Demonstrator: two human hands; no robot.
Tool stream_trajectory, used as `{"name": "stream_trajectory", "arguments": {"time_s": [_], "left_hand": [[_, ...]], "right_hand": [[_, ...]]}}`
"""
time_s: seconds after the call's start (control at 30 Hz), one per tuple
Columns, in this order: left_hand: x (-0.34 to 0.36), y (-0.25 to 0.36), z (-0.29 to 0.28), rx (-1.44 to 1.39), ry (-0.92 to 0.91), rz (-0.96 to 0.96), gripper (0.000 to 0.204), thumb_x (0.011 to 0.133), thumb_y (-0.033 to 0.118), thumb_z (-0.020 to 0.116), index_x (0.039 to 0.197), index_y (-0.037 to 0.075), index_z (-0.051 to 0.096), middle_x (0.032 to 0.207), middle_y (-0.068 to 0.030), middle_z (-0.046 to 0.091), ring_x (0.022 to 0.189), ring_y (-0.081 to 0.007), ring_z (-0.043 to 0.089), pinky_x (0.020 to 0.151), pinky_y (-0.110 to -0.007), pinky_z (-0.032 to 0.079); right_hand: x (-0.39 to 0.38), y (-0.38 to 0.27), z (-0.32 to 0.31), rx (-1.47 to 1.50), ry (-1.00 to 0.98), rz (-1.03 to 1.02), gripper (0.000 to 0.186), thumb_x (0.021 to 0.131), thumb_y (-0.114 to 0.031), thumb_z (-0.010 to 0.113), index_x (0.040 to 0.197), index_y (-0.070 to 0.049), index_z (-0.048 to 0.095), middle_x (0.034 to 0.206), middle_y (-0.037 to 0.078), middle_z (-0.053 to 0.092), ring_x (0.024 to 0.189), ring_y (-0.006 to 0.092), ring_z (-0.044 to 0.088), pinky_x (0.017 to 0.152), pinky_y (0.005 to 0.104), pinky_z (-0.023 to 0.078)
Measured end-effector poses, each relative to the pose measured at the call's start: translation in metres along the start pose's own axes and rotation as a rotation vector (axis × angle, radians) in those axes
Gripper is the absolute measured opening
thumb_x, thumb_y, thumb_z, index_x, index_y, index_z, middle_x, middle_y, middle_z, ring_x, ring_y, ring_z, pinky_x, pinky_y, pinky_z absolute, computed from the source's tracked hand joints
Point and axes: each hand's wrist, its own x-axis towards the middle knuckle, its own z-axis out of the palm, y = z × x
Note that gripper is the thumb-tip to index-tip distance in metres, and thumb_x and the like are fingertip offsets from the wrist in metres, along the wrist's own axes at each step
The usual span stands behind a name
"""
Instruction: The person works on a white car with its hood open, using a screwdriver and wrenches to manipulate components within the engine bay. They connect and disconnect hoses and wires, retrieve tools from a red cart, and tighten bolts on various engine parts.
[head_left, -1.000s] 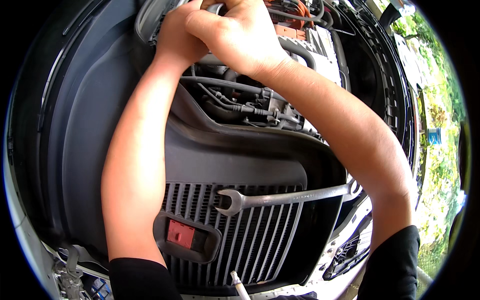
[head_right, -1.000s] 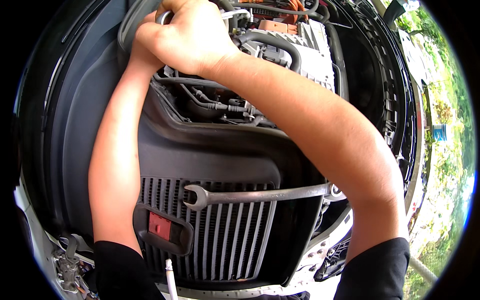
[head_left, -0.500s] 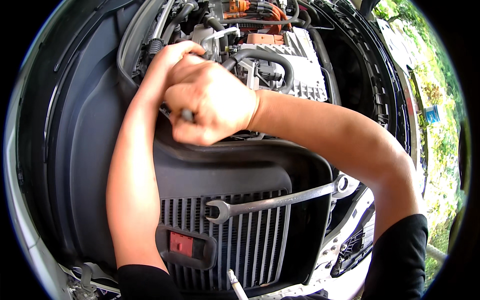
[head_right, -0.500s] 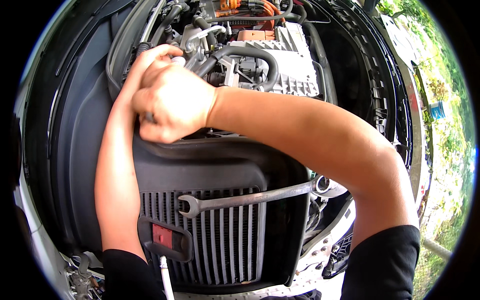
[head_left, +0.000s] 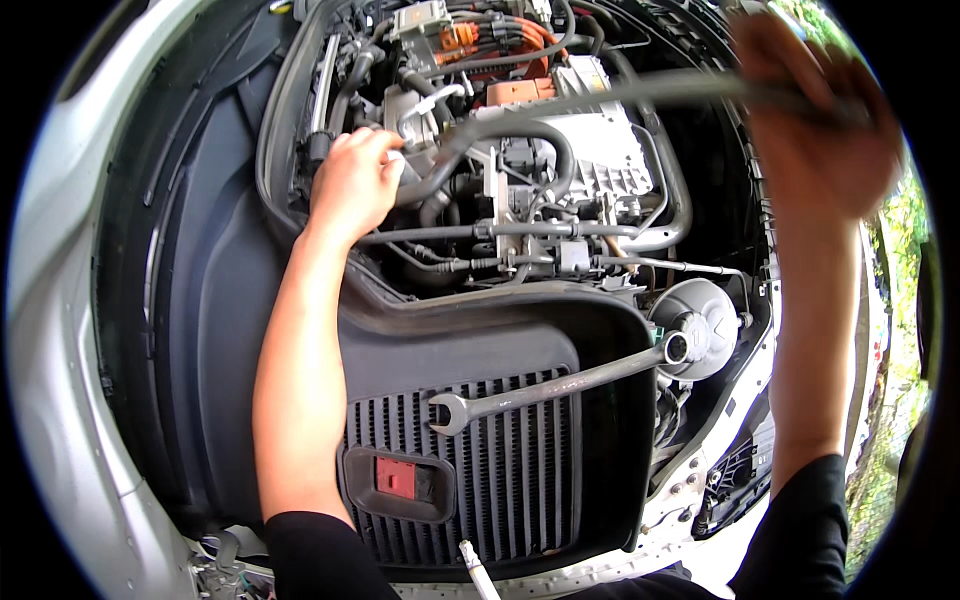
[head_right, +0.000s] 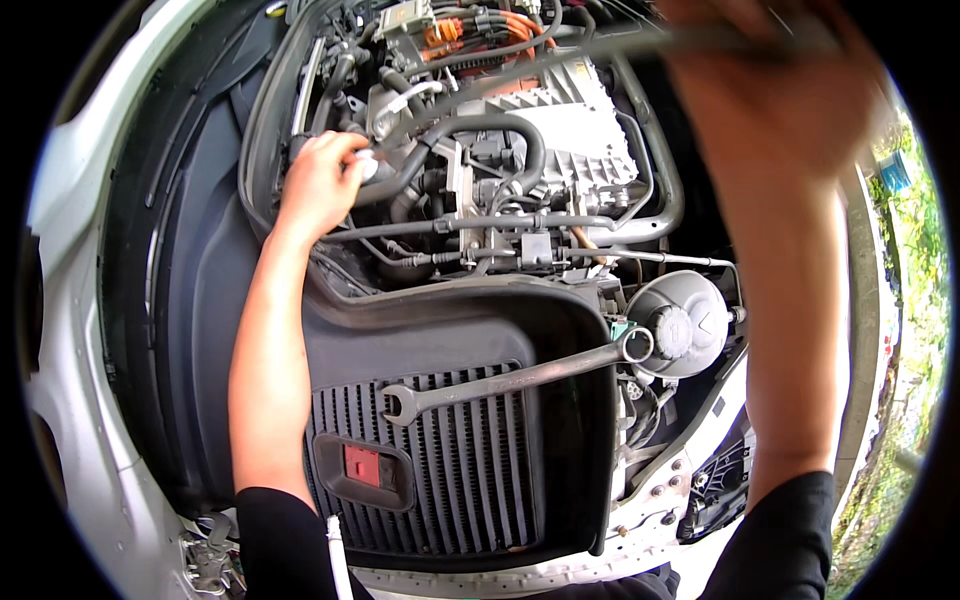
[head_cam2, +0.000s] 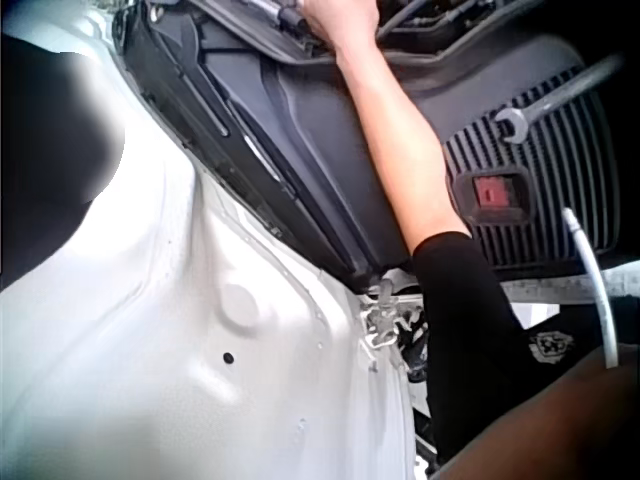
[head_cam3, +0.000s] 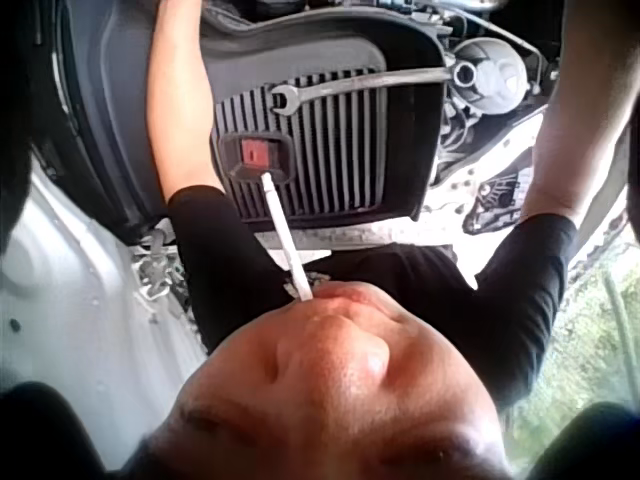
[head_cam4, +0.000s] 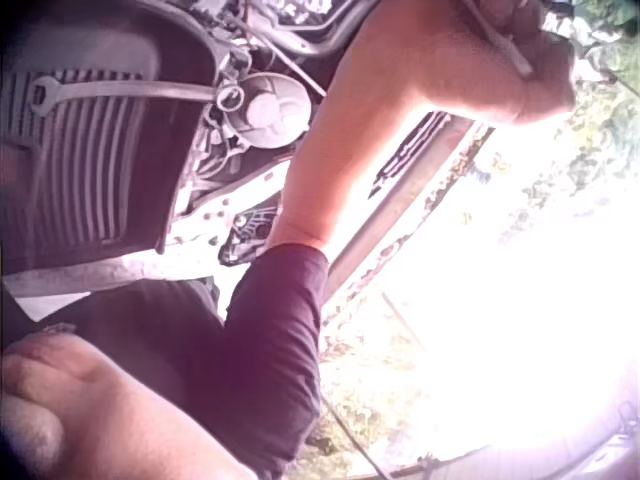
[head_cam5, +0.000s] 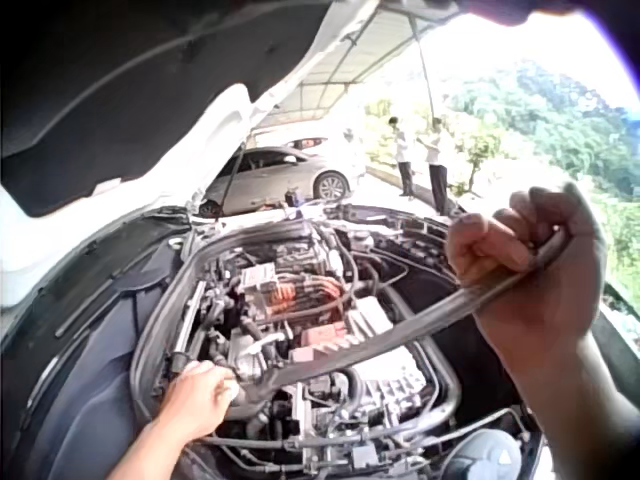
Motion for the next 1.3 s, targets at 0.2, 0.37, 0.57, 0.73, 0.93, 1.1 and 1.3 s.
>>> {"name": "stream_trajectory", "arguments": {"time_s": [0.2, 0.37, 0.57, 0.73, 0.93, 1.1, 1.3], "left_hand": [[0.070, 0.009, 0.028, 0.598, -0.332, 0.382, 0.030, 0.080, 0.018, 0.071, 0.109, 0.010, 0.068, 0.137, -0.0104, 0.051, 0.132, -0.0317, 0.041, 0.110, -0.049, 0.034], [0.083, -0.002, 0.058, 0.653, -0.407, 0.403, 0.022, 0.085, 0.019, 0.062, 0.102, 0.011, 0.073, 0.160, -0.0109, 0.032, 0.150, -0.0350, 0.021, 0.121, -0.056, 0.018], [0.082, 0.001, 0.089, 0.740, -0.454, 0.404, 0.022, 0.093, 0.016, 0.051, 0.099, 0.008, 0.071, 0.165, -0.0019, 0.023, 0.153, -0.0293, 0.014, 0.125, -0.053, 0.009], [0.085, 0.001, 0.089, 0.770, -0.491, 0.412, 0.018, 0.092, 0.013, 0.053, 0.098, 0.008, 0.068, 0.163, -0.0007, 0.026, 0.153, -0.0286, 0.013, 0.125, -0.053, 0.008], [0.082, -0.012, 0.095, 0.887, -0.448, 0.485, 0.022, 0.092, 0.014, 0.052, 0.107, 0.010, 0.067, 0.161, 0.0000, 0.031, 0.154, -0.0290, 0.012, 0.124, -0.057, 0.008], [0.082, -0.013, 0.097, 0.809, -0.398, 0.497, 0.025, 0.091, 0.013, 0.051, 0.109, 0.008, 0.068, 0.162, -0.0010, 0.028, 0.154, -0.0300, 0.011, 0.124, -0.057, 0.008], [0.077, -0.026, 0.100, 0.652, -0.377, 0.426, 0.025, 0.091, 0.015, 0.050, 0.103, 0.006, 0.070, 0.157, -0.0030, 0.039, 0.152, -0.0299, 0.017, 0.124, -0.057, 0.007]], "right_hand": [[-0.142, -0.098, 0.001, 0.248, 0.375, -0.110, 0.028, 0.084, -0.002, 0.054, 0.068, -0.012, 0.033, 0.062, 0.002, 0.031, 0.069, 0.0151, 0.040, 0.076, 0.0300, 0.043], [-0.205, -0.093, 0.017, 0.379, 0.616, -0.185, 0.033, 0.087, -0.008, 0.057, 0.064, -0.012, 0.034, 0.056, 0.000, 0.032, 0.056, 0.0144, 0.040, 0.065, 0.0291, 0.048], [-0.250, -0.085, 0.006, 0.436, 0.849, -0.106, 0.032, 0.084, -0.019, 0.055, 0.061, -0.014, 0.033, 0.050, -0.001, 0.029, 0.055, 0.0150, 0.040, 0.066, 0.0288, 0.050], [-0.279, -0.059, -0.007, 0.463, 0.837, 0.030, 0.031, 0.083, -0.024, 0.054, 0.060, -0.014, 0.035, 0.049, -0.001, 0.031, 0.057, 0.0144, 0.042, 0.070, 0.0295, 0.045], [-0.300, -0.026, -0.012, 0.428, 0.803, 0.091, 0.030, 0.084, -0.023, 0.053, 0.061, -0.014, 0.034, 0.049, 0.000, 0.034, 0.059, 0.0154, 0.043, 0.075, 0.0331, 0.043], [-0.310, -0.013, -0.018, 0.428, 0.797, 0.090, 0.029, 0.086, -0.024, 0.052, 0.063, -0.015, 0.036, 0.051, -0.001, 0.034, 0.060, 0.0153, 0.043, 0.077, 0.0343, 0.042], [-0.312, 0.005, -0.021, 0.278, 0.772, 0.077, 0.027, 0.088, -0.030, 0.054, 0.073, -0.015, 0.037, 0.061, 0.000, 0.036, 0.068, 0.0179, 0.045, 0.081, 0.0392, 0.042]]}}
